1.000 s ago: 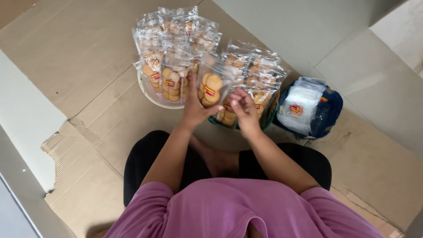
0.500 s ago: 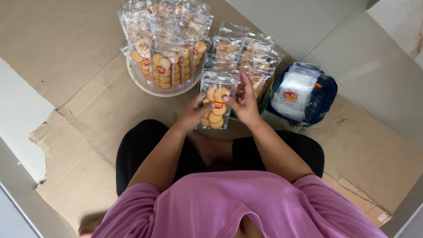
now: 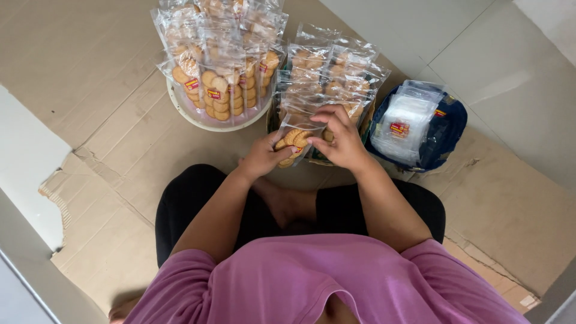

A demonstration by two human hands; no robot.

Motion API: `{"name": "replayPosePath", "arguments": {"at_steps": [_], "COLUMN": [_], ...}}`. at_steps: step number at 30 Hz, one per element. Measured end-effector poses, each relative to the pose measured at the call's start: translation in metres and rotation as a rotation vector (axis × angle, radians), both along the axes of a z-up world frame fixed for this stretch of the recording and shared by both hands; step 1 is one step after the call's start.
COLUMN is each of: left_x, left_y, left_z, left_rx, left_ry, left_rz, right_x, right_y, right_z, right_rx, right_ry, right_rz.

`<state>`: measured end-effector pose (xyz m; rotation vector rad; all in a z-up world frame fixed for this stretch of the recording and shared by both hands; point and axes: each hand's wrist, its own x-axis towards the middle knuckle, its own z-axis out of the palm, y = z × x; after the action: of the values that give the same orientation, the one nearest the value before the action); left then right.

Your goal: Sorting and arranging small plastic-wrapped cookie packs into a green basket and a white bowl while sitting on the floor.

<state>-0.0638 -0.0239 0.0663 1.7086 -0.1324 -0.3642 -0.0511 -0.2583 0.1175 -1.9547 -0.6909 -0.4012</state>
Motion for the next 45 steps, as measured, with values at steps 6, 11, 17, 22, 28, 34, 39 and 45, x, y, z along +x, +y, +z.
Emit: {"name": "replayPosePath", "arguments": {"at_steps": [6, 11, 17, 22, 28, 34, 39, 45], "left_x": [0.002, 0.003, 0.004, -0.002, 0.006, 0.005, 0.011, 0.006], "left_y": [0.006, 0.006, 0.007, 0.001, 0.001, -0.001, -0.008, -0.031], "left_z": [-0.015, -0.010, -0.010, 0.001, -0.021, -0.010, -0.024, 0.005], "left_rx": [0.110, 0.184, 0.228, 0.242, 0.082, 0.081, -0.054, -0.486], "left_ry": [-0.111, -0.262, -0.318, -0.186, -0.065, -0.060, 0.040, 0.192], "left_rz": [-0.005, -0.023, -0.119, -0.217, -0.150, -0.187, -0.089, 0.131], "right_x": [0.004, -0.003, -0.004, -0.005, -0.003, -0.003, 0.006, -0.006], "right_y": [-0.004, -0.003, -0.002, -0.002, -0.007, -0.012, -0.008, 0.022], "right_z": [-0.009, 0.010, 0.006, -0.006, -0.010, -0.002, -0.029, -0.044], "right_rx": [0.004, -0.102, -0.089, -0.128, -0.230, -0.156, -0.004, 0.638], "right_ry": [0.032, 0.084, 0.206, 0.238, 0.207, 0.259, 0.137, 0.647], "right_rz": [0.031, 0.088, 0.193, 0.224, 0.109, 0.170, 0.075, 0.021]}}
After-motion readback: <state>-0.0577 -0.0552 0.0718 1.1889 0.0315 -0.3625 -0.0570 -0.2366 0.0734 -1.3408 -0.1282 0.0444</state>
